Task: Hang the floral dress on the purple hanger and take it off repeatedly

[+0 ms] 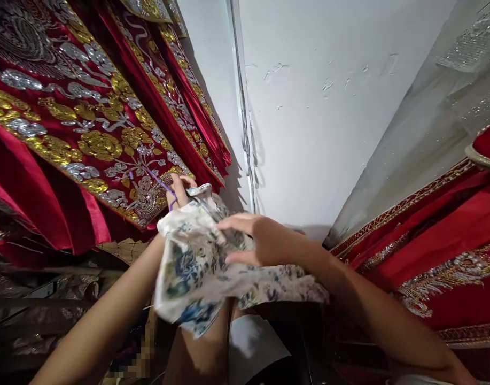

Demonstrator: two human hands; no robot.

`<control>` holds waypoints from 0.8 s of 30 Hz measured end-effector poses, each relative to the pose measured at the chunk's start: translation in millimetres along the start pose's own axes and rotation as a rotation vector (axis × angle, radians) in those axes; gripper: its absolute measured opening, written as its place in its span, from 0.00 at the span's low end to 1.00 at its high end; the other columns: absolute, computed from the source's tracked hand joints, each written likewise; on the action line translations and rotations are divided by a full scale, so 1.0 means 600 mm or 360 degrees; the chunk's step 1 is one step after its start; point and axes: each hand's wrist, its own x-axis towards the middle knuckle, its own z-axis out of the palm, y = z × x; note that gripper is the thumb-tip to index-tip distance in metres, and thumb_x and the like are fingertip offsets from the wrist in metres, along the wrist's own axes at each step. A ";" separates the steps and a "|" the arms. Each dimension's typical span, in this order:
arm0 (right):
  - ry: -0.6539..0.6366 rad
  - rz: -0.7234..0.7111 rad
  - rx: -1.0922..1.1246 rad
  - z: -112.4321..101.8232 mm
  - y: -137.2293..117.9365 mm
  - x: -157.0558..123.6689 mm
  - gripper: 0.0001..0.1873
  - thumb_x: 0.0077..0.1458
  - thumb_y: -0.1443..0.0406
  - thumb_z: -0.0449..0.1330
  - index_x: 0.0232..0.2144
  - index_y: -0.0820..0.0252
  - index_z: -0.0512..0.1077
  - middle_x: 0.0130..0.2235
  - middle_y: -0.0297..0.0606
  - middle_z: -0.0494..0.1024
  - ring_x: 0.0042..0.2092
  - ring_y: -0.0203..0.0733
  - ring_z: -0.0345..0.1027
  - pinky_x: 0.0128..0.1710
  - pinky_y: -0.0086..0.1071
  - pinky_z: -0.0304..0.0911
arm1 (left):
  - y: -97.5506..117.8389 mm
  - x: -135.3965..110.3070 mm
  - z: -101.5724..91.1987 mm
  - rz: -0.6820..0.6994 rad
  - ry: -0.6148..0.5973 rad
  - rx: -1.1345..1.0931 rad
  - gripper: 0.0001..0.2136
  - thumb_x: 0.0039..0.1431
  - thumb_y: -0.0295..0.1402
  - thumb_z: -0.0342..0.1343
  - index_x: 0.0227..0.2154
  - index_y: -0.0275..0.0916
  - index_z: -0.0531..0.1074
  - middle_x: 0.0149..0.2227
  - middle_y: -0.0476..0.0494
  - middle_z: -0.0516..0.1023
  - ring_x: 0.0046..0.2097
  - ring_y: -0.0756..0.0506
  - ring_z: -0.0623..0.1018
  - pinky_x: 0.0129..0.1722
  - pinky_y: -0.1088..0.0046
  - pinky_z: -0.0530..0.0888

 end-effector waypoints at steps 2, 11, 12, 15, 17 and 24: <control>0.0167 0.0025 -0.0444 0.031 0.021 -0.004 0.45 0.56 0.61 0.67 0.71 0.54 0.56 0.70 0.49 0.61 0.70 0.57 0.55 0.69 0.56 0.53 | 0.009 -0.033 0.021 -0.0187 -0.0067 -0.0342 0.28 0.67 0.60 0.44 0.25 0.40 0.69 0.20 0.51 0.65 0.22 0.51 0.65 0.22 0.75 0.63; 0.0817 0.0353 -0.0822 0.020 0.093 -0.029 0.47 0.49 0.54 0.67 0.69 0.51 0.59 0.50 0.48 0.73 0.50 0.60 0.67 0.48 0.51 0.68 | 0.053 -0.061 0.051 -0.0689 -0.0822 -0.0737 0.15 0.55 0.42 0.66 0.41 0.39 0.77 0.42 0.41 0.82 0.49 0.40 0.81 0.53 0.62 0.77; 0.0932 0.0430 -0.0841 -0.002 0.096 -0.037 0.47 0.48 0.53 0.68 0.69 0.49 0.60 0.49 0.46 0.72 0.51 0.60 0.67 0.49 0.52 0.67 | 0.039 -0.058 0.037 -0.0725 -0.0791 -0.0659 0.15 0.54 0.42 0.67 0.41 0.39 0.78 0.43 0.40 0.82 0.52 0.38 0.80 0.54 0.59 0.77; 0.1192 0.0596 -0.0918 -0.071 0.108 -0.046 0.47 0.48 0.53 0.68 0.69 0.49 0.60 0.51 0.47 0.70 0.54 0.65 0.64 0.52 0.56 0.64 | -0.008 -0.070 -0.009 -0.0823 -0.0676 -0.0570 0.22 0.55 0.55 0.62 0.41 0.42 0.78 0.45 0.38 0.83 0.57 0.32 0.78 0.55 0.51 0.76; 0.1241 0.0634 -0.0958 -0.103 0.112 -0.037 0.46 0.50 0.56 0.66 0.69 0.50 0.59 0.52 0.49 0.70 0.56 0.67 0.63 0.54 0.58 0.63 | -0.038 -0.096 -0.029 -0.0834 -0.0559 -0.0599 0.31 0.53 0.65 0.57 0.45 0.42 0.77 0.47 0.37 0.83 0.59 0.31 0.77 0.57 0.49 0.75; 0.0887 0.0489 -0.0943 -0.080 0.078 -0.005 0.52 0.46 0.65 0.65 0.72 0.49 0.53 0.64 0.48 0.64 0.66 0.70 0.54 0.63 0.66 0.52 | -0.142 -0.216 -0.034 -0.0711 -0.0136 -0.0109 0.28 0.48 0.43 0.70 0.51 0.38 0.75 0.56 0.35 0.79 0.65 0.33 0.71 0.67 0.56 0.65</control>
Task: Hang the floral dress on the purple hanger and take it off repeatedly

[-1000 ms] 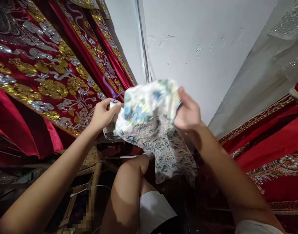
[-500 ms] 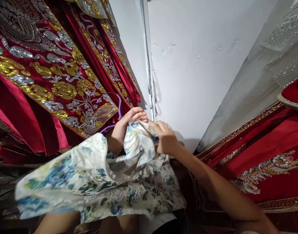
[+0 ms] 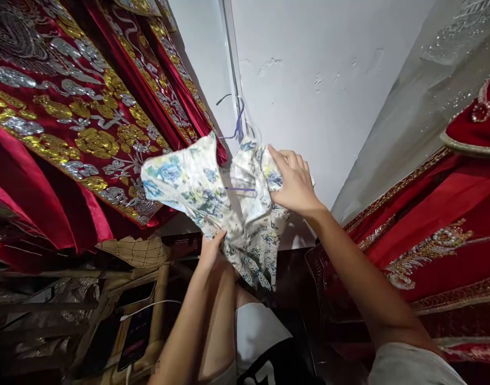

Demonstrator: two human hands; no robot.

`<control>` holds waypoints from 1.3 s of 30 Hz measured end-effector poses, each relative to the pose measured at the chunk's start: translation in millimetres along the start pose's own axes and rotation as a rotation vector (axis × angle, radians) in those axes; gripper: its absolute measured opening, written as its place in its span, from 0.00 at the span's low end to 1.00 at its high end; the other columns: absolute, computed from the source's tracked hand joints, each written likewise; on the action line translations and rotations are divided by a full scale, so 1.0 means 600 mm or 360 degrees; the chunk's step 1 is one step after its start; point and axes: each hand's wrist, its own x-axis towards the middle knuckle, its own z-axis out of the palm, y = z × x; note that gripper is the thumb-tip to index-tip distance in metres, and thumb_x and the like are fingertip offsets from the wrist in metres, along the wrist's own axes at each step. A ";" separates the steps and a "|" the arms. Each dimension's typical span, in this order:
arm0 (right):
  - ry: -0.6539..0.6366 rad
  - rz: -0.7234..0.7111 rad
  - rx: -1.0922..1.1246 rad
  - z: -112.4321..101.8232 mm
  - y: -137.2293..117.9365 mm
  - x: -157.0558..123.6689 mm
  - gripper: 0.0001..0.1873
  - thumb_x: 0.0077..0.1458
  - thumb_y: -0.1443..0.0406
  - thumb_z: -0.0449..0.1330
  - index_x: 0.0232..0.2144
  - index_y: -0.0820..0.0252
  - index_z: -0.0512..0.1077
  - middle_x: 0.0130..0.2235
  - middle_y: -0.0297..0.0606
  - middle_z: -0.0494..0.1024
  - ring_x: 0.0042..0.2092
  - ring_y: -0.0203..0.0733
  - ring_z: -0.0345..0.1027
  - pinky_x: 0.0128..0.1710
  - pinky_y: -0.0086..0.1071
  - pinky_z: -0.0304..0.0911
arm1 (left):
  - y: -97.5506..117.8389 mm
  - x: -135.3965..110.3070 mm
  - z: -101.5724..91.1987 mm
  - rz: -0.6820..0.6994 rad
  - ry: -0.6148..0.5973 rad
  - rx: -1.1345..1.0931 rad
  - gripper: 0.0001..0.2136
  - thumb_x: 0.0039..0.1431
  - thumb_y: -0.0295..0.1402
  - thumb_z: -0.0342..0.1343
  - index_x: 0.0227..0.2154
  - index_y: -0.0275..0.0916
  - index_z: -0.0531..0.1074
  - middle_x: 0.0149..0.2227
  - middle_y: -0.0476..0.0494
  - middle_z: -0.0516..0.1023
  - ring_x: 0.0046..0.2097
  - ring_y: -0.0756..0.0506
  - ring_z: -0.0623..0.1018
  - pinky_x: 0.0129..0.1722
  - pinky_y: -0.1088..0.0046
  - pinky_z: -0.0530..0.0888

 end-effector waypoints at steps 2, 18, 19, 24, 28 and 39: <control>-0.0063 0.0014 0.0142 0.019 -0.023 -0.038 0.51 0.48 0.63 0.66 0.72 0.48 0.53 0.69 0.45 0.59 0.71 0.69 0.45 0.66 0.69 0.45 | -0.035 -0.022 0.001 -0.0153 0.0124 -0.0044 0.26 0.53 0.43 0.66 0.54 0.39 0.73 0.59 0.35 0.76 0.67 0.34 0.69 0.68 0.56 0.64; -0.0240 0.0983 0.1770 0.213 -0.162 -0.292 0.22 0.62 0.48 0.57 0.24 0.56 0.66 0.25 0.33 0.69 0.30 0.39 0.64 0.32 0.32 0.62 | -0.024 -0.144 -0.011 -0.0227 -0.0043 -0.0250 0.28 0.51 0.45 0.69 0.52 0.37 0.73 0.51 0.36 0.80 0.55 0.35 0.79 0.59 0.58 0.73; -0.0205 0.1020 0.1780 0.208 -0.161 -0.290 0.22 0.61 0.48 0.58 0.23 0.56 0.66 0.24 0.32 0.68 0.29 0.39 0.63 0.31 0.32 0.61 | -0.026 -0.144 -0.010 -0.0196 0.0013 -0.0195 0.26 0.52 0.44 0.68 0.51 0.36 0.73 0.50 0.36 0.80 0.55 0.35 0.79 0.59 0.57 0.73; -0.0077 0.1284 0.1809 0.195 -0.159 -0.295 0.21 0.56 0.52 0.60 0.18 0.56 0.64 0.19 0.31 0.65 0.23 0.35 0.57 0.25 0.31 0.54 | -0.065 -0.163 -0.005 0.0412 0.0681 0.0535 0.26 0.55 0.42 0.65 0.55 0.41 0.67 0.58 0.35 0.71 0.62 0.35 0.70 0.64 0.54 0.64; -0.0242 0.1226 0.1834 0.197 -0.155 -0.300 0.17 0.55 0.58 0.59 0.18 0.57 0.66 0.16 0.29 0.64 0.21 0.35 0.57 0.24 0.30 0.52 | -0.103 -0.178 0.017 0.0631 0.0219 0.0817 0.17 0.60 0.39 0.59 0.50 0.42 0.69 0.50 0.37 0.73 0.55 0.37 0.73 0.58 0.58 0.69; -0.0337 0.1274 0.1747 0.088 -0.070 -0.089 0.13 0.54 0.62 0.64 0.20 0.60 0.72 0.16 0.32 0.70 0.16 0.28 0.52 0.16 0.25 0.47 | -0.088 -0.155 0.038 0.0592 -0.0575 0.1087 0.08 0.64 0.31 0.48 0.27 0.42 0.64 0.31 0.46 0.71 0.36 0.44 0.74 0.38 0.70 0.68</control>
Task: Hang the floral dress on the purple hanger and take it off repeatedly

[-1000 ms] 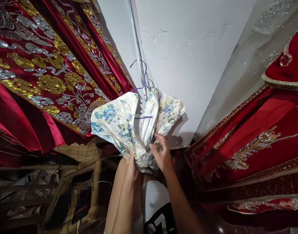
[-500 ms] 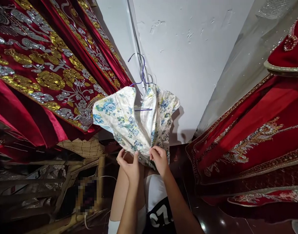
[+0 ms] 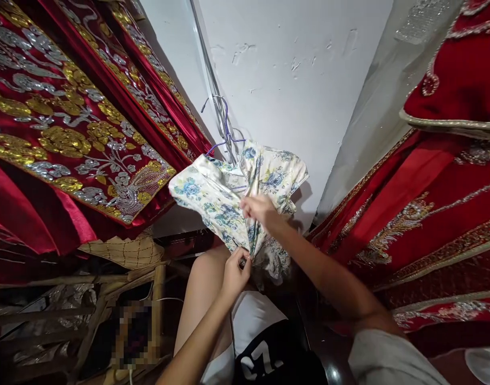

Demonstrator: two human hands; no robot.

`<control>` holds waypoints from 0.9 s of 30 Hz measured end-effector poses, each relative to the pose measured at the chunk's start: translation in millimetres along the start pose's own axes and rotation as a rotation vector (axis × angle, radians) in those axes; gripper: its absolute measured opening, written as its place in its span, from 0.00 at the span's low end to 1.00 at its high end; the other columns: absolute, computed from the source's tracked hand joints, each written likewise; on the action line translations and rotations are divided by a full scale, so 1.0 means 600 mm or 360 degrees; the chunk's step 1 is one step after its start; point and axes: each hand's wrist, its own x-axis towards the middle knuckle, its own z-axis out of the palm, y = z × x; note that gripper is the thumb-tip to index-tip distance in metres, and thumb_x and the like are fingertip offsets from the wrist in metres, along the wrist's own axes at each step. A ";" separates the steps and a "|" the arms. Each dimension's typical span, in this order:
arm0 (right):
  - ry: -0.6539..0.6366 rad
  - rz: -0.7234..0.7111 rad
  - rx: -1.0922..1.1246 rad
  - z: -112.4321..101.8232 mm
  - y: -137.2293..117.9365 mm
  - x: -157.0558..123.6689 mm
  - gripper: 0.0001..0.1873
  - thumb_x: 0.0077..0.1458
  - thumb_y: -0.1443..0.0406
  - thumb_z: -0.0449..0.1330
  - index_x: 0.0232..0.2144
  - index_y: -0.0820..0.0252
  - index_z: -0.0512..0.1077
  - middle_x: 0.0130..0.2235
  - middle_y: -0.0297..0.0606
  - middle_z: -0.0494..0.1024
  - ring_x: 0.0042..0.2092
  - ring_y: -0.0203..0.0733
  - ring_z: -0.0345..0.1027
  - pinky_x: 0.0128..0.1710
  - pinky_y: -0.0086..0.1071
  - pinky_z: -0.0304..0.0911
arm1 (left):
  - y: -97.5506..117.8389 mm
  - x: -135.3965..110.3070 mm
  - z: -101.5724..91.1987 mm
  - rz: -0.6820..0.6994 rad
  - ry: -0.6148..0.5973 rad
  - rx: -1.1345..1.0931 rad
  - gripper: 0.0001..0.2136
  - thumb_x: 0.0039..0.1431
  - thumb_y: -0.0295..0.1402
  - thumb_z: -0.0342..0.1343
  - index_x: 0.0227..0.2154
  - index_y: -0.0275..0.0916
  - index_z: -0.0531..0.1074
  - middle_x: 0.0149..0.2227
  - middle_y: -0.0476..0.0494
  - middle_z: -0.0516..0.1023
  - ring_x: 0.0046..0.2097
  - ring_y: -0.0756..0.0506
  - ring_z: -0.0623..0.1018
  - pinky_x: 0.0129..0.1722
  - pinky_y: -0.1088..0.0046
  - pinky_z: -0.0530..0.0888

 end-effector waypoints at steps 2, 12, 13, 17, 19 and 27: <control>0.0045 -0.0210 0.0054 0.004 -0.068 0.037 0.12 0.58 0.65 0.61 0.22 0.61 0.73 0.18 0.33 0.72 0.17 0.28 0.55 0.16 0.25 0.48 | 0.002 -0.007 0.017 0.0014 -0.0060 0.0039 0.08 0.64 0.30 0.48 0.27 0.42 0.63 0.31 0.45 0.71 0.36 0.44 0.74 0.38 0.70 0.68; -0.0012 -0.0686 -0.0005 0.030 -0.104 0.021 0.16 0.62 0.64 0.59 0.22 0.61 0.71 0.17 0.30 0.69 0.18 0.28 0.56 0.19 0.23 0.51 | 0.122 0.133 -0.108 0.0116 0.0041 -0.0254 0.09 0.67 0.39 0.53 0.39 0.41 0.75 0.41 0.42 0.80 0.42 0.42 0.78 0.46 0.67 0.71; -0.0020 -0.0707 -0.0014 0.030 -0.106 0.017 0.16 0.63 0.64 0.58 0.22 0.60 0.70 0.17 0.30 0.68 0.19 0.29 0.57 0.20 0.23 0.53 | 0.146 0.162 -0.132 0.0208 0.0253 -0.0267 0.10 0.67 0.40 0.54 0.44 0.42 0.75 0.40 0.43 0.79 0.42 0.42 0.77 0.47 0.67 0.71; -0.0005 -0.0853 -0.0096 0.031 -0.115 0.017 0.16 0.63 0.64 0.58 0.23 0.60 0.69 0.18 0.29 0.66 0.22 0.30 0.60 0.24 0.25 0.56 | 0.221 0.257 -0.186 0.0566 0.0394 -0.0169 0.11 0.68 0.41 0.55 0.42 0.40 0.76 0.39 0.44 0.79 0.44 0.43 0.77 0.48 0.68 0.71; 0.0050 -0.0946 -0.0123 0.031 -0.105 0.023 0.15 0.64 0.63 0.58 0.24 0.59 0.70 0.19 0.29 0.65 0.22 0.31 0.59 0.24 0.26 0.55 | 0.237 0.277 -0.187 0.0697 0.0366 0.0022 0.11 0.68 0.40 0.55 0.36 0.39 0.76 0.36 0.44 0.79 0.41 0.45 0.77 0.45 0.69 0.71; 0.0062 -0.0731 -0.0424 0.024 0.038 0.037 0.17 0.59 0.63 0.59 0.19 0.57 0.66 0.17 0.27 0.61 0.21 0.33 0.53 0.22 0.30 0.47 | 0.154 0.302 -0.246 0.0764 0.1091 -0.0080 0.11 0.70 0.38 0.52 0.32 0.39 0.70 0.32 0.48 0.73 0.37 0.49 0.73 0.39 0.69 0.68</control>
